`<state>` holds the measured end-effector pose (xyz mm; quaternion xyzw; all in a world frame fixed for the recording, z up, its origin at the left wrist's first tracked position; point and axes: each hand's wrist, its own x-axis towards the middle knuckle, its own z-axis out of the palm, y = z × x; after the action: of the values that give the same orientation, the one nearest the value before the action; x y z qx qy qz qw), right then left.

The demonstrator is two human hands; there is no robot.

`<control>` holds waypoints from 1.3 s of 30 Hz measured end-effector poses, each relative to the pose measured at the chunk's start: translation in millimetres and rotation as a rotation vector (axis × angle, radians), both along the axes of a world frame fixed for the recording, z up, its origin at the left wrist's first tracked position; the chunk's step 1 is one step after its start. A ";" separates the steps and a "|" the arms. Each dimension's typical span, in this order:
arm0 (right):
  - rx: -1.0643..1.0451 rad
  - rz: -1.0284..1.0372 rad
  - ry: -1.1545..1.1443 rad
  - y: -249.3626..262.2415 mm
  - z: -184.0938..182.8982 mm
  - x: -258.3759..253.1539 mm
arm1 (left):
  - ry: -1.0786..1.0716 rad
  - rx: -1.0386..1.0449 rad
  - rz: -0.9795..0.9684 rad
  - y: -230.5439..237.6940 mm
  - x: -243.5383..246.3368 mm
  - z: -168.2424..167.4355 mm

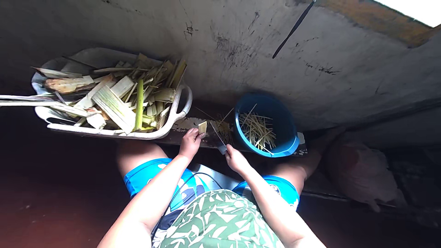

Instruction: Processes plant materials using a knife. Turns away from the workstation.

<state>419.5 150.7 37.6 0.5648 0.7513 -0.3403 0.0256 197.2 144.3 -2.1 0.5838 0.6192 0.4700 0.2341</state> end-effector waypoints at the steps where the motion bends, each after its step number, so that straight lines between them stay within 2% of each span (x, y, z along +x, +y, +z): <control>1: -0.002 -0.043 0.011 -0.6 2.0 2.3 | -0.002 -0.003 0.002 -0.2 0.0 0.5; 5: 0.041 -0.160 -0.123 -10.1 13.5 2.2 | 0.004 0.019 0.001 0.4 -0.1 -0.3; 8: 0.079 -0.122 -0.174 -18.5 27.8 -1.3 | 0.024 0.033 -0.027 -1.4 0.0 -2.6; 10: 0.190 -0.099 -0.086 -27.4 37.7 -3.4 | 0.045 0.058 -0.051 -2.8 1.8 -2.5; 14: 0.572 -0.065 0.193 -45.0 56.8 -12.3 | 0.144 0.109 -0.103 -4.5 5.6 -6.7; 16: 0.664 -0.036 0.236 -49.1 68.0 -17.7 | 0.170 0.092 -0.141 -6.1 6.0 -4.1; 25: 0.625 -0.016 0.175 -52.4 80.3 -26.1 | 0.173 0.133 -0.158 -6.6 6.4 -4.0; 30: 0.509 -0.002 0.033 -52.3 89.9 -30.1 | 0.168 0.122 -0.144 -6.4 7.0 -2.1; 32: 0.462 0.006 -0.015 -53.1 84.9 -31.7 | 0.166 0.085 -0.125 -6.4 7.4 -0.7; 35: 0.527 -0.008 -0.008 -53.7 76.1 -32.6 | 0.174 0.057 -0.126 -5.2 7.5 1.7; 39: 0.380 0.028 -0.141 -50.4 78.2 -33.9 | 0.171 0.084 -0.112 -4.4 7.2 -6.1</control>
<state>385.6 100.3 115.7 0.5715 0.8060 -0.1519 -0.0243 204.4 139.9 -8.3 0.6648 0.5829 0.4304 0.1817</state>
